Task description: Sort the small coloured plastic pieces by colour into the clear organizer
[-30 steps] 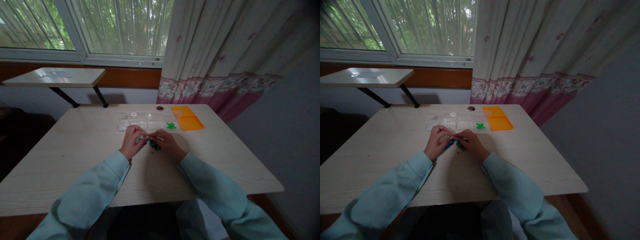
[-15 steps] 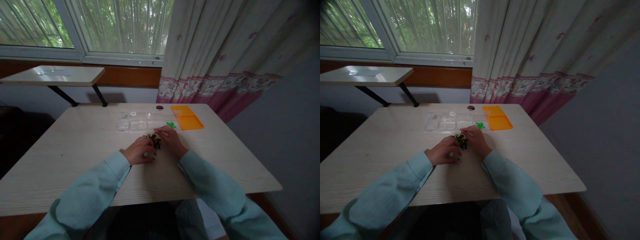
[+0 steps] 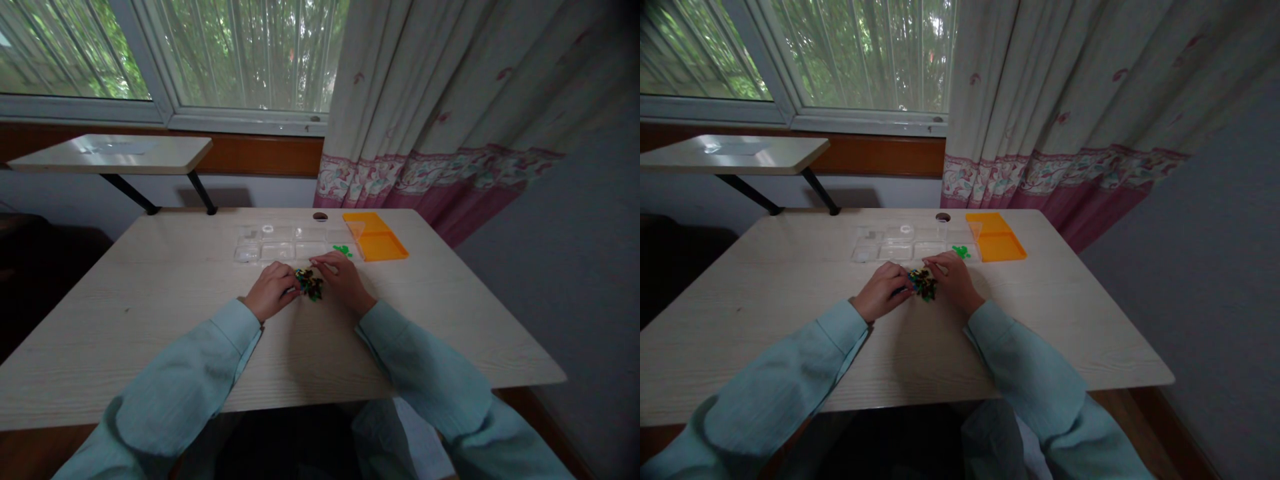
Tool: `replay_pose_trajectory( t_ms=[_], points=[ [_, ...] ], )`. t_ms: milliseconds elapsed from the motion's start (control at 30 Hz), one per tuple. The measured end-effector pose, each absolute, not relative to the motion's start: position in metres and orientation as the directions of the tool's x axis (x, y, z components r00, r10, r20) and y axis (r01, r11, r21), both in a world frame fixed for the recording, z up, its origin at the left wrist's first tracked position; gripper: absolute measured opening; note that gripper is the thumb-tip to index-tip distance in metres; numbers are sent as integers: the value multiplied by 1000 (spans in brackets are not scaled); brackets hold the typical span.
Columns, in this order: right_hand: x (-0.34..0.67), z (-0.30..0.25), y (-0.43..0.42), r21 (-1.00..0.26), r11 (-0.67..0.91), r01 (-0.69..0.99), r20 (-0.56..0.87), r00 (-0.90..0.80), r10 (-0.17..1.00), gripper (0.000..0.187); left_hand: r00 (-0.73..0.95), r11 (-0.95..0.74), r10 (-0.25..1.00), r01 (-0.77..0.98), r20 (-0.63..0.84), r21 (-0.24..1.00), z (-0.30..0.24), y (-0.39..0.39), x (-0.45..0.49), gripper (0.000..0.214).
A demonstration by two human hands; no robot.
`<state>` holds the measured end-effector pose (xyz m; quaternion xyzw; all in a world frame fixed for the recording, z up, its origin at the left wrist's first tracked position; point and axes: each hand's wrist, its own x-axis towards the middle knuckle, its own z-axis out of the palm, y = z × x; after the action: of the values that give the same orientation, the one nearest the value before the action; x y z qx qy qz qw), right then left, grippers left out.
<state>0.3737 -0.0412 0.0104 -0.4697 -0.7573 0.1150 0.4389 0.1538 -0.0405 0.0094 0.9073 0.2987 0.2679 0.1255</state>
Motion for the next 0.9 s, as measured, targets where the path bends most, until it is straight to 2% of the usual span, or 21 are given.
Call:
replay_pose_trajectory(
  t_ms=[167,267,367,500,900],
  points=[
    [371,13,-44,-561,587,583,598,-205,775,21,402,-631,775,464,487,621,6,-35,155,19],
    [365,16,-49,-510,642,572,625,-266,734,17,283,-528,848,387,448,756,3,-32,155,20],
    [358,17,-52,-445,681,582,649,-314,693,17,244,-456,886,309,394,834,2,-31,156,21],
    [351,14,-52,-375,703,604,667,-352,657,18,253,-424,897,256,363,869,4,-35,159,21],
    [350,15,-55,-353,679,644,675,-328,661,17,271,-440,888,267,372,857,5,-37,161,27]
  ],
)
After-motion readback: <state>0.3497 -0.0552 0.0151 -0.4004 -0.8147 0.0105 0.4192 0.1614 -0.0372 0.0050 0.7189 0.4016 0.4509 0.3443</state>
